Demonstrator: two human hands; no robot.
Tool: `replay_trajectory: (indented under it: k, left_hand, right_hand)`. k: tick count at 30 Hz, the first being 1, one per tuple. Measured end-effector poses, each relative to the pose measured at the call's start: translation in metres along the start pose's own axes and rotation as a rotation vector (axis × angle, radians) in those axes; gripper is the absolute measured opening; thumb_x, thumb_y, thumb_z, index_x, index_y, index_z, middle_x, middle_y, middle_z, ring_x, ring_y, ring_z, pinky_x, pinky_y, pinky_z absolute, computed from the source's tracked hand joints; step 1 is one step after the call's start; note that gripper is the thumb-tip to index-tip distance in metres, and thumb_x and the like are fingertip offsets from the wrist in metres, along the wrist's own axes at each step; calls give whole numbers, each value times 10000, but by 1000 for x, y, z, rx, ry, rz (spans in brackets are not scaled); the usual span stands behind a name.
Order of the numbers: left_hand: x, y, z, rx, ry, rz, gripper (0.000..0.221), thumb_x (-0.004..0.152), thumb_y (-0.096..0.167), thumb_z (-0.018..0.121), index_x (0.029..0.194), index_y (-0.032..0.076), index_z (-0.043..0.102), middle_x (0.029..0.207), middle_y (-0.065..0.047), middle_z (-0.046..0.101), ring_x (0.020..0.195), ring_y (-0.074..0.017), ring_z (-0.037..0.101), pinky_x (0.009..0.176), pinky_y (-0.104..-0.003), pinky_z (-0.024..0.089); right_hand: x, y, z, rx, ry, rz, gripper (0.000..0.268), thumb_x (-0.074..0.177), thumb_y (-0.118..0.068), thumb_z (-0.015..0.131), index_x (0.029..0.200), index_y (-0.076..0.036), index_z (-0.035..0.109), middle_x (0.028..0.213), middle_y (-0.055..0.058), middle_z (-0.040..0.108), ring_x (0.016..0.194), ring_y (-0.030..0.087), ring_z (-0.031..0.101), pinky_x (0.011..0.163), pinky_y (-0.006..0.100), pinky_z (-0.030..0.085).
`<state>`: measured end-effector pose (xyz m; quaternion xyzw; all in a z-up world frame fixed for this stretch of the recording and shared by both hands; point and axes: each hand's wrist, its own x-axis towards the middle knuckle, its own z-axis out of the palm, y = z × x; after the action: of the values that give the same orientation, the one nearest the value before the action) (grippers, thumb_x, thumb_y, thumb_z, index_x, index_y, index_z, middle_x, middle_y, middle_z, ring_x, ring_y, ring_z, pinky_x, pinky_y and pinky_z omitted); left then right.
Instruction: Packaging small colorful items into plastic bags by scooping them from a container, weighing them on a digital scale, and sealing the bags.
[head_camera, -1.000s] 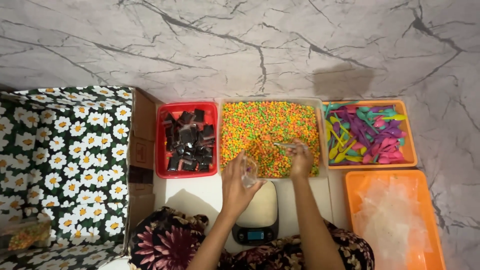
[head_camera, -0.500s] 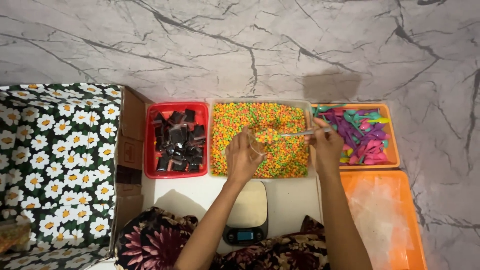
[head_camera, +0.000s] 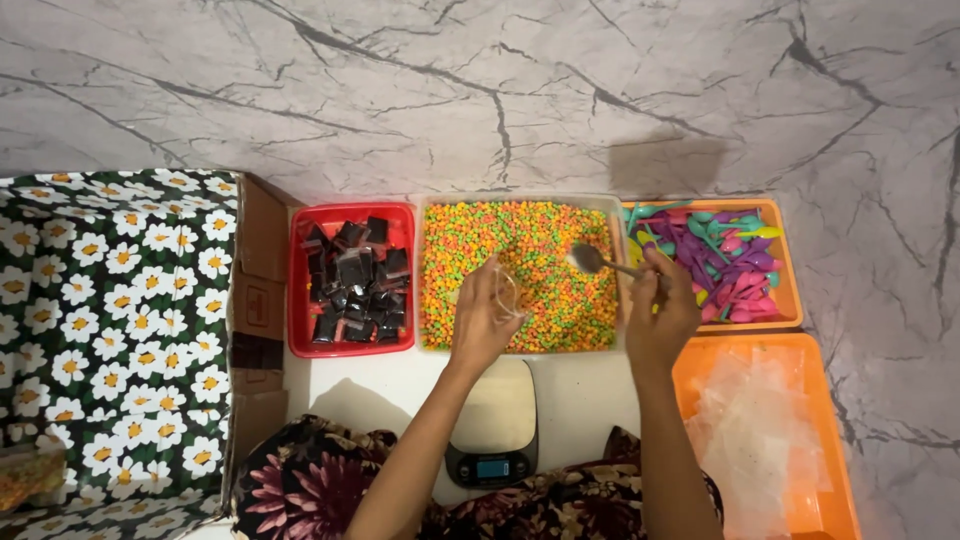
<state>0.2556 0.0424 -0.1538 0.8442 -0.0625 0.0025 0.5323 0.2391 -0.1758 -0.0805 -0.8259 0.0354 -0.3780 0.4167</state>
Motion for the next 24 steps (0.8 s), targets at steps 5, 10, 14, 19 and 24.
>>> replay_trajectory:
  k: [5, 10, 14, 19, 24]
  left_hand:
    - [-15, 3, -23, -51, 46, -36, 1053, 692, 139, 926, 1570, 82, 348, 1399, -264, 488, 1363, -515, 432, 1072, -667, 387]
    - [-28, 11, -42, -26, 33, -83, 1078, 668, 120, 938, 1567, 70, 346, 1401, -287, 479, 1357, -542, 426, 1065, -677, 398]
    - [-28, -3, -36, -7, 17, -78, 1077, 695, 123, 921, 1591, 106, 324, 1403, -261, 485, 1363, -512, 435, 1068, -657, 402]
    - [-16, -20, -20, 110, 59, -14, 1079, 686, 119, 919, 1585, 97, 323, 1385, -257, 501, 1333, -500, 476, 1053, -653, 416]
    - [-2, -21, -9, 151, 43, -45, 1109, 656, 151, 934, 1583, 79, 329, 1390, -253, 511, 1318, -476, 497, 1081, -661, 378]
  right_hand:
    - [-52, 89, 16, -125, -24, 75, 224, 1049, -36, 586, 1228, -3, 718, 950, 213, 692, 742, 341, 667, 616, 419, 543]
    - [-89, 107, 63, 26, -1, 372, 212, 1029, -55, 576, 1168, -5, 728, 940, 271, 705, 786, 368, 696, 662, 454, 568]
    - [-91, 117, 81, 492, 77, 851, 285, 999, -7, 545, 1260, 34, 651, 1067, 274, 697, 821, 300, 751, 718, 372, 676]
    - [-45, 110, 58, 636, 95, 894, 339, 994, -41, 626, 1330, -77, 655, 1045, 170, 717, 793, 268, 780, 702, 362, 708]
    - [9, 58, 25, 601, -116, 738, 365, 1000, -2, 603, 1363, 33, 610, 1044, 284, 718, 768, 282, 763, 678, 363, 691]
